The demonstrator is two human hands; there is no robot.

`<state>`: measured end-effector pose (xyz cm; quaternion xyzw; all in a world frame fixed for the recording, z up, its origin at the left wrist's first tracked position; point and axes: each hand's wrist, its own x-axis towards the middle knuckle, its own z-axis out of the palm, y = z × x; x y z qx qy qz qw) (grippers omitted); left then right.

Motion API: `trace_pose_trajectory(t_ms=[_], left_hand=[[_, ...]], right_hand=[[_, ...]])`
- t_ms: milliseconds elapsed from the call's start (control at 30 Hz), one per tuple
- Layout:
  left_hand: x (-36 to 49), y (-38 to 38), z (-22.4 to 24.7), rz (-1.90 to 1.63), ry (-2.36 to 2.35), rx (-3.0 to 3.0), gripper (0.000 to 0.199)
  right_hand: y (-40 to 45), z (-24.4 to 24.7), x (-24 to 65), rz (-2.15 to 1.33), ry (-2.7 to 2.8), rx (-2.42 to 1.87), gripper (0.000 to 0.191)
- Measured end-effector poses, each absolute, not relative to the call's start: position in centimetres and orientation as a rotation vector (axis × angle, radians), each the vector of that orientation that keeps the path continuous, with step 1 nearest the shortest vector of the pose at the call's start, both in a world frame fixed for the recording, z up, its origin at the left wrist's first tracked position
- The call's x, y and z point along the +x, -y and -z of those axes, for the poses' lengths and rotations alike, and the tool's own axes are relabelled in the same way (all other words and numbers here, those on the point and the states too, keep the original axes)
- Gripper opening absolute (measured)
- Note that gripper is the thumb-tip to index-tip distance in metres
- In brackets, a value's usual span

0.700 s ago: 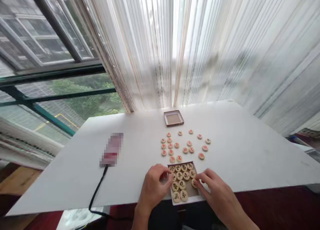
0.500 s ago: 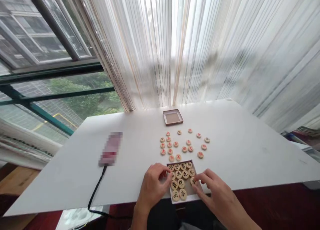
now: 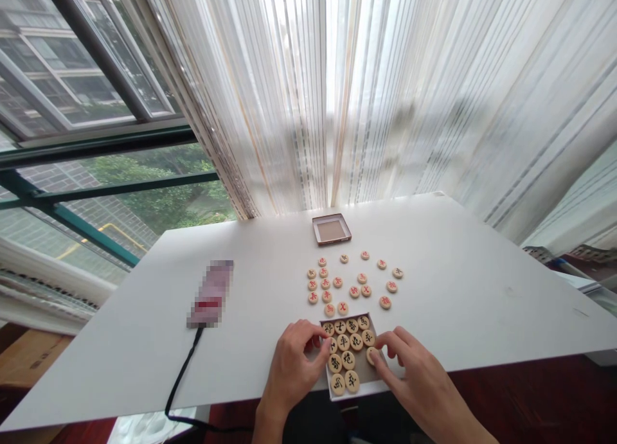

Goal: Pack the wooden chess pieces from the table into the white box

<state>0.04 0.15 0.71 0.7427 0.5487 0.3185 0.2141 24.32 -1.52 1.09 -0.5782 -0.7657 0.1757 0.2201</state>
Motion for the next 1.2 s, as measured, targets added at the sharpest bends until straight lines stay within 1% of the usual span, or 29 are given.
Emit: trace_pose_trajectory(t_ms=[100,233,367,500,600,700,800,933,1033,1100,1200], left_hand=[[0.0,-0.1,-0.7,-0.877,-1.525,2.059,0.008],[0.0,0.0,-0.5,-0.887,-1.528,2.058,0.008],[0.1,-0.1,-0.6,-0.9,-1.52,2.063,0.009],[0.1,-0.1,-0.7,-0.902,-1.516,2.065,0.009],[0.1,0.0,-0.7,-0.891,-1.523,2.06,0.009],[0.1,-0.1,-0.7,-0.882,-1.525,2.06,0.01],[0.1,-0.1,-0.8,-0.89,-1.519,2.062,0.011],[0.1,0.0,-0.9,-0.909,-1.515,2.07,0.012],[0.1,0.0,-0.8,-0.925,-1.518,2.071,0.013],[0.1,0.0,-0.7,-0.93,-1.517,2.071,0.014],[0.2,0.0,-0.6,-0.927,-1.519,2.064,0.015]], right_hand=[[0.9,-1.8,25.0,-0.511,2.068,-1.598,0.013],[0.8,-2.2,25.1,-0.59,2.098,-1.588,0.006],[1.2,-1.5,24.2,-0.597,2.123,-1.632,0.012],[1.5,-0.8,23.7,-0.559,2.103,-1.665,0.009],[1.6,-1.0,23.9,-0.616,2.096,-1.612,0.007],[1.2,-1.5,24.9,-0.633,2.032,-1.568,0.01],[-1.0,-1.6,27.1,-0.546,1.891,-1.555,0.016],[-6.1,-0.9,30.8,-0.324,1.78,-1.558,0.024],[-9.4,-0.2,32.8,-0.37,1.932,-1.478,0.036],[-10.7,0.2,33.5,-0.4,1.999,-1.435,0.034],[-11.4,0.5,33.6,-0.367,2.02,-1.428,0.027]])
